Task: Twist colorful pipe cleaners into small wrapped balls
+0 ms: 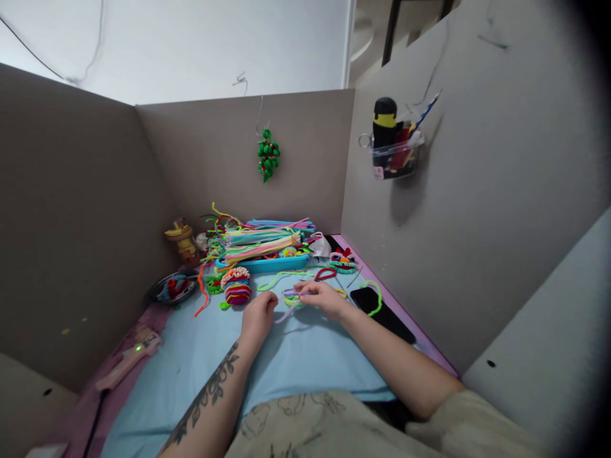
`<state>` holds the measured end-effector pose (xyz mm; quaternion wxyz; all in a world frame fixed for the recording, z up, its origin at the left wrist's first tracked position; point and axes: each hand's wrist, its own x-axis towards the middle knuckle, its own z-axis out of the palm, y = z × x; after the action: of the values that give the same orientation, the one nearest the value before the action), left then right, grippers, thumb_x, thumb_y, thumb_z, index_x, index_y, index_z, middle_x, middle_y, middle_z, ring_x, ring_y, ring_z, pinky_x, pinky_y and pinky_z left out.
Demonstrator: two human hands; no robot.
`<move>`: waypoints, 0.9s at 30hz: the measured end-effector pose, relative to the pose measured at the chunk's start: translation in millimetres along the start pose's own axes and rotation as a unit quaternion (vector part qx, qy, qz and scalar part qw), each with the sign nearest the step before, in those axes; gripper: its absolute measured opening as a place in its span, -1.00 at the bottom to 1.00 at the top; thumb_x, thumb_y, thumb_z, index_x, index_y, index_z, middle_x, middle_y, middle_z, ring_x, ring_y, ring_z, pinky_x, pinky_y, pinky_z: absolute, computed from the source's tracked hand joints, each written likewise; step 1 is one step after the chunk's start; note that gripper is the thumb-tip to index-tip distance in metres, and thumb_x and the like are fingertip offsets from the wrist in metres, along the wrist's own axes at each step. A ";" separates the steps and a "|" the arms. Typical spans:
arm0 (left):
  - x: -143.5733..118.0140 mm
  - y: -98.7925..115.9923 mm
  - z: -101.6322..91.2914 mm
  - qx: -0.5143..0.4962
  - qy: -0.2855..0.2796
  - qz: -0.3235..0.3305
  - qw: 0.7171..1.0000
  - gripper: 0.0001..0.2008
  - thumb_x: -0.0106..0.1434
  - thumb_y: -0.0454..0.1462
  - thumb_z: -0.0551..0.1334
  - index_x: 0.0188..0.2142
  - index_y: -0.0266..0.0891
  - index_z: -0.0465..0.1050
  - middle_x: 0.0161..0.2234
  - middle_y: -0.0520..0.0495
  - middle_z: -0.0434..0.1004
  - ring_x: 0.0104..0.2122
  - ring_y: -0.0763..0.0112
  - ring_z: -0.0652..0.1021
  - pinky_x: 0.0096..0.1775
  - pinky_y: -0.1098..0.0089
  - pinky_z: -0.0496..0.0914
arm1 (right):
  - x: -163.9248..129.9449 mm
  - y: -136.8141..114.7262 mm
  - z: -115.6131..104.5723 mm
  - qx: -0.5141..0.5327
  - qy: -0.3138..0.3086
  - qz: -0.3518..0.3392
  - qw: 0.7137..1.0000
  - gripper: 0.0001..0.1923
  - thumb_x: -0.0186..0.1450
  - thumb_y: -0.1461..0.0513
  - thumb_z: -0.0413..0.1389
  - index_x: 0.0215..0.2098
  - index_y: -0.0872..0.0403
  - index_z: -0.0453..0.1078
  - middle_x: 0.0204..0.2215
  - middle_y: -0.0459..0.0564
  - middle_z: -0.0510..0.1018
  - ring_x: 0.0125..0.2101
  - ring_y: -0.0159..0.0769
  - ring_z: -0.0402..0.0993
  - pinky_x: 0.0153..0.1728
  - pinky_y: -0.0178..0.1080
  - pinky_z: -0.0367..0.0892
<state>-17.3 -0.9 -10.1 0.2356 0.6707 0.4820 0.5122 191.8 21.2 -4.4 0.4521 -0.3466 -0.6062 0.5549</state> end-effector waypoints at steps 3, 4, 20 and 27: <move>-1.4 0.2 -0.2 0.026 -0.013 0.028 0.999 -0.90 0.07 -0.35 0.21 -0.46 -0.11 0.48 -0.44 -0.02 0.51 -0.41 0.33 0.44 -0.31 0.44 0.27 | 0.6 1.9 -0.2 0.005 -0.003 0.006 1.000 -0.74 -0.05 0.11 0.30 -0.48 0.12 0.49 -0.07 0.12 0.41 -0.07 -0.09 0.38 -0.06 -0.09 0.22; -1.9 0.2 -0.2 0.030 -0.021 0.041 0.998 -0.89 0.09 -0.35 0.20 -0.44 -0.11 0.49 -0.43 -0.02 0.51 -0.39 0.33 0.45 -0.29 0.44 0.27 | 0.6 2.7 0.0 0.003 -0.007 0.005 1.000 -0.74 -0.06 0.11 0.30 -0.48 0.12 0.49 -0.07 0.11 0.41 -0.08 -0.10 0.38 -0.06 -0.09 0.22; 0.1 5.4 2.9 -0.072 -0.021 -0.012 0.997 -0.96 -0.02 -0.32 0.28 -0.51 -0.16 0.45 -0.51 0.03 0.45 -0.48 0.41 0.37 -0.34 0.46 0.27 | -2.2 -3.6 7.6 0.016 0.013 0.017 1.000 -0.73 -0.08 0.10 0.30 -0.52 0.13 0.48 -0.13 0.08 0.45 -0.16 -0.15 0.40 -0.11 -0.14 0.23; 0.9 9.0 -2.1 -0.085 -0.039 0.015 0.996 -0.96 -0.01 -0.32 0.29 -0.49 -0.15 0.50 -0.46 -0.03 0.51 -0.40 0.34 0.45 -0.25 0.41 0.32 | -2.9 -2.0 4.8 0.016 -0.024 0.036 0.999 -0.73 -0.06 0.11 0.30 -0.46 0.12 0.50 -0.07 0.10 0.42 -0.16 -0.15 0.42 -0.14 -0.15 0.27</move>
<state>-15.6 -4.3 -1.5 0.3022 0.6752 0.4170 0.5281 188.5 16.5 -2.9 0.4232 -0.3474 -0.5949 0.5885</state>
